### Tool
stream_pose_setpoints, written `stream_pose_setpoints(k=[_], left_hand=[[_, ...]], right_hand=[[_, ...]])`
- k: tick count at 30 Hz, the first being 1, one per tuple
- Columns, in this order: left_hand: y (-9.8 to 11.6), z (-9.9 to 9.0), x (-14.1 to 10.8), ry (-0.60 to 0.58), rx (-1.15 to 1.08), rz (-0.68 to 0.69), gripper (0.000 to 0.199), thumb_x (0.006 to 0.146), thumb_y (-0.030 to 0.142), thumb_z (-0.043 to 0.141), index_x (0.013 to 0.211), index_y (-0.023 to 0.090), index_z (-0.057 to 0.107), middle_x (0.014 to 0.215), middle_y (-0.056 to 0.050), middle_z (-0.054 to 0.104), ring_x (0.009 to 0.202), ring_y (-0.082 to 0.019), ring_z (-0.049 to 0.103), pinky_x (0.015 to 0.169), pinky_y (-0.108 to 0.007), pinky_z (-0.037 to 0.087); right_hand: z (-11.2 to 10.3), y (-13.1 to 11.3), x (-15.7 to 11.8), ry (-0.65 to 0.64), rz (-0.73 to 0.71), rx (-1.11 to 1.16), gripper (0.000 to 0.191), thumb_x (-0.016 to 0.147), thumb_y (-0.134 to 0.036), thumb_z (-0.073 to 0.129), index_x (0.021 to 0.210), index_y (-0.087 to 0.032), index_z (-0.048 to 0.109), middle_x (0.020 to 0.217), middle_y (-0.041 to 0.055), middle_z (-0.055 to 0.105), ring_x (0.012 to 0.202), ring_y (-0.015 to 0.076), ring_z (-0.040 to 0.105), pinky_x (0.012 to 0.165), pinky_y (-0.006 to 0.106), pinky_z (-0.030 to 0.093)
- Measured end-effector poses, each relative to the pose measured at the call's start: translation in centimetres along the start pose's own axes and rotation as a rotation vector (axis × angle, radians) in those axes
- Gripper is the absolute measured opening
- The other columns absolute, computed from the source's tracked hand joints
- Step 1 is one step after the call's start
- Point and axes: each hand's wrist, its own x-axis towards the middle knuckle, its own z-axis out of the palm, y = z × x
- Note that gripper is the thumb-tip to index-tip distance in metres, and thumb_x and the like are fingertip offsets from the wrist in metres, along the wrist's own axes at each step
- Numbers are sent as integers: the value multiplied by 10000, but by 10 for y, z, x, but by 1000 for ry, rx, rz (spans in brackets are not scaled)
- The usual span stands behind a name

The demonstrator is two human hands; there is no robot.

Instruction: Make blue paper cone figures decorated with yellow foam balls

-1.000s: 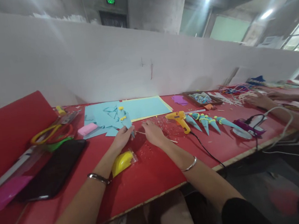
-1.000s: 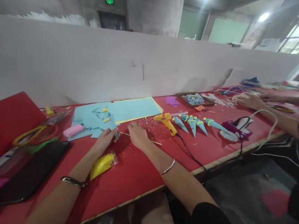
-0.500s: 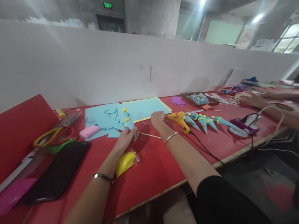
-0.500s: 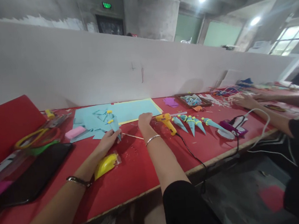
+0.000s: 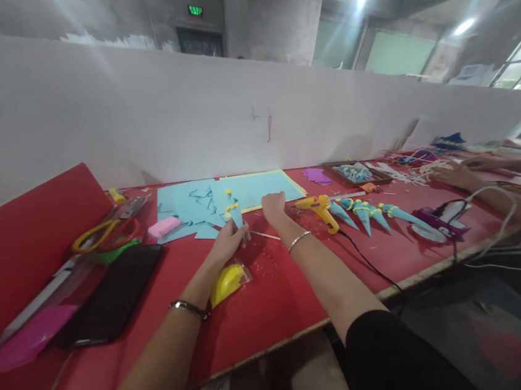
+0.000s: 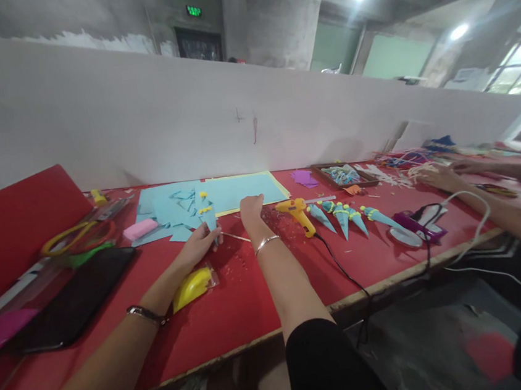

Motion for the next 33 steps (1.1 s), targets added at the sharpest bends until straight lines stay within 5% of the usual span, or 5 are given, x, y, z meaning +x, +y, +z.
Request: stream_pose_setpoints(k=[9, 15, 18, 24, 33], left_hand=[[4, 0, -2, -24, -19, 20, 221, 738, 385, 483, 777, 185, 397, 558, 53, 573, 375, -73, 477, 435, -210, 369], [8, 1, -5, -83, -21, 35, 255, 692, 396, 554, 777, 179, 452, 588, 34, 600, 436, -108, 546, 487, -238, 415], [6, 3, -6, -105, -9, 51, 271, 666, 398, 585, 766, 188, 446, 539, 50, 571, 426, -124, 550, 470, -242, 408], [5, 3, -9, -129, 58, 88, 249, 643, 367, 616, 747, 191, 473, 551, 38, 590, 455, -155, 585, 484, -254, 421], [2, 2, -6, -20, 117, 106, 154, 685, 323, 534, 736, 183, 497, 555, 22, 598, 504, -165, 583, 534, -270, 426]], right_hand=[[-13, -1, -21, 244, -252, 316, 211, 836, -84, 408, 929, -114, 595, 961, 140, 622, 950, 189, 564, 856, 336, 377], [-14, 8, -55, 352, -375, 636, 235, 861, -265, 374, 893, -167, 585, 862, 20, 645, 792, 94, 579, 717, 193, 410], [-10, 8, -69, 384, -352, 1018, 231, 816, -331, 414, 829, -164, 572, 753, 4, 622, 690, 104, 567, 657, 213, 435], [-3, 0, -76, 224, -207, 1861, 172, 650, -299, 587, 775, -181, 597, 692, -15, 604, 654, 105, 554, 693, 259, 456], [3, 1, -80, -13, -135, 2123, 216, 596, -296, 655, 781, -190, 619, 648, -41, 598, 596, 68, 533, 677, 242, 452]])
